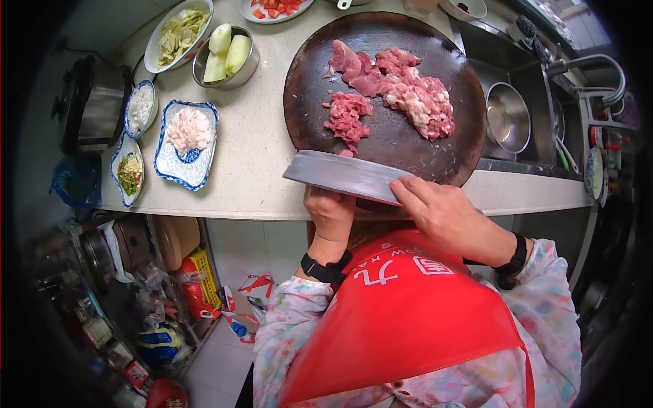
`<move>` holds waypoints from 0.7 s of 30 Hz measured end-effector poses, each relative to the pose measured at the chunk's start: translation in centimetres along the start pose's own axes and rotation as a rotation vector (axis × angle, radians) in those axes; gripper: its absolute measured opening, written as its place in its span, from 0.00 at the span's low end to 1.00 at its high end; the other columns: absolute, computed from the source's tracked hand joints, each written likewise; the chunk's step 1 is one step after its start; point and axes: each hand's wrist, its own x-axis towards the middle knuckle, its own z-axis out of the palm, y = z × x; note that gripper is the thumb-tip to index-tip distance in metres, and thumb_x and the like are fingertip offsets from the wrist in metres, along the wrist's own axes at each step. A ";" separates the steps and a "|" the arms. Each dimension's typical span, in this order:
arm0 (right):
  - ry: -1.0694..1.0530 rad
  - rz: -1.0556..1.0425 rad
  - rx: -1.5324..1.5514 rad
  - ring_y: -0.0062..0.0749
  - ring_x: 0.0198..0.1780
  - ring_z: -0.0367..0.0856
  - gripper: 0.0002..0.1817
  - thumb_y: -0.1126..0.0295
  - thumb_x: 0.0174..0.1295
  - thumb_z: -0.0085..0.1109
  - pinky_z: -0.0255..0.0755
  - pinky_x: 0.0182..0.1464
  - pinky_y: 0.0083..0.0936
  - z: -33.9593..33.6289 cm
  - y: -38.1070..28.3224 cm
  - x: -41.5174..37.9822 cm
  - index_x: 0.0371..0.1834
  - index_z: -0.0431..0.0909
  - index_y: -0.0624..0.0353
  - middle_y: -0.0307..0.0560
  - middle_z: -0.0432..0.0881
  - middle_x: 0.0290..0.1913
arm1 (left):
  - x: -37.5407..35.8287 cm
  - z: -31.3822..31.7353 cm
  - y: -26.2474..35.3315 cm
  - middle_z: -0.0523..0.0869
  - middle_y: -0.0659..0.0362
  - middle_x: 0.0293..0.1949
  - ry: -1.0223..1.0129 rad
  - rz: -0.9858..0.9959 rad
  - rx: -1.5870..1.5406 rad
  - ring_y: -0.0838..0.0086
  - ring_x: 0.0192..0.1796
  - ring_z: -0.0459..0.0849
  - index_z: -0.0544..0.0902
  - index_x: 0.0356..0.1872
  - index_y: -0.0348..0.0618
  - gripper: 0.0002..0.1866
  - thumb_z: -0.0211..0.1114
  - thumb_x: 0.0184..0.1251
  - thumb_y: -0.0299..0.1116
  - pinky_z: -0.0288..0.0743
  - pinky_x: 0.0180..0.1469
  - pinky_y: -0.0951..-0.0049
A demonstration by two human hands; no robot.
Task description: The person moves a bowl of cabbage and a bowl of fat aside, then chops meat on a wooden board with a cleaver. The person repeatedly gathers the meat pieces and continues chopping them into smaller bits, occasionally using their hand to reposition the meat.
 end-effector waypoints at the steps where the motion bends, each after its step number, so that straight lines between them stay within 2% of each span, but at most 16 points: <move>1: -0.010 -0.007 -0.009 0.41 0.36 0.82 0.25 0.74 0.52 0.55 0.78 0.37 0.33 -0.2 0.1 -0.2 0.55 0.68 0.74 0.55 0.75 0.44 | 0.1 0.1 0.0 0.89 0.53 0.40 0.012 -0.008 -0.005 0.55 0.42 0.87 0.88 0.46 0.43 0.18 0.68 0.51 0.20 0.79 0.47 0.62; 4: -0.068 0.047 -0.062 0.41 0.36 0.81 0.27 0.74 0.51 0.55 0.77 0.35 0.32 -0.9 -0.3 -1.6 0.56 0.67 0.74 0.54 0.74 0.43 | 0.2 0.1 -0.1 0.89 0.52 0.40 0.023 0.003 0.026 0.55 0.41 0.87 0.88 0.44 0.42 0.16 0.69 0.51 0.20 0.79 0.46 0.62; 7: -0.161 0.109 -0.099 0.40 0.36 0.81 0.27 0.73 0.51 0.55 0.77 0.34 0.32 -2.0 -0.7 -1.8 0.56 0.66 0.74 0.53 0.73 0.41 | 0.2 0.0 -0.1 0.87 0.51 0.41 -0.022 -0.052 -0.030 0.51 0.43 0.85 0.86 0.47 0.41 0.18 0.70 0.51 0.23 0.79 0.45 0.59; 10: -0.183 0.093 -0.156 0.39 0.36 0.81 0.27 0.73 0.50 0.56 0.77 0.33 0.31 -2.4 -0.8 -1.2 0.55 0.67 0.74 0.53 0.73 0.40 | 0.5 -0.3 -0.1 0.88 0.51 0.40 -0.055 -0.082 -0.023 0.53 0.42 0.86 0.88 0.41 0.39 0.14 0.70 0.50 0.20 0.79 0.45 0.62; 12: -0.254 0.145 -0.097 0.44 0.38 0.83 0.25 0.78 0.54 0.54 0.79 0.37 0.32 -2.5 -0.9 -0.1 0.58 0.67 0.74 0.59 0.75 0.50 | 0.8 -0.1 -0.5 0.89 0.51 0.41 -0.032 -0.020 -0.051 0.52 0.42 0.86 0.87 0.43 0.39 0.16 0.70 0.50 0.20 0.80 0.46 0.62; 13: -0.254 0.147 -0.102 0.44 0.38 0.83 0.25 0.78 0.54 0.54 0.79 0.37 0.32 -2.2 -0.8 0.4 0.58 0.67 0.74 0.59 0.75 0.50 | 0.8 -0.1 -0.6 0.89 0.51 0.41 -0.029 -0.018 -0.056 0.52 0.42 0.86 0.87 0.43 0.39 0.16 0.70 0.50 0.20 0.80 0.46 0.62; 15: -0.169 0.061 -0.163 0.39 0.34 0.83 0.21 0.74 0.52 0.55 0.77 0.31 0.31 -0.8 -0.3 1.6 0.49 0.69 0.73 0.52 0.74 0.37 | 0.7 0.0 -0.9 0.87 0.51 0.46 -0.042 0.056 -0.031 0.51 0.44 0.85 0.85 0.47 0.39 0.19 0.70 0.50 0.23 0.80 0.48 0.59; 19: -0.210 0.103 -0.078 0.44 0.33 0.83 0.14 0.76 0.53 0.54 0.78 0.31 0.35 0.8 0.4 5.1 0.43 0.70 0.69 0.52 0.74 0.36 | 0.7 0.0 -0.5 0.86 0.51 0.49 -0.001 0.014 0.048 0.53 0.43 0.85 0.86 0.43 0.39 0.16 0.69 0.49 0.22 0.80 0.48 0.60; 21: -0.081 0.103 0.046 0.50 0.33 0.82 0.11 0.77 0.54 0.55 0.77 0.31 0.39 0.8 1.7 5.2 0.40 0.70 0.65 0.52 0.75 0.36 | 0.5 0.2 -0.5 0.86 0.53 0.46 0.002 -0.014 0.070 0.56 0.41 0.85 0.85 0.39 0.39 0.13 0.68 0.49 0.20 0.80 0.45 0.62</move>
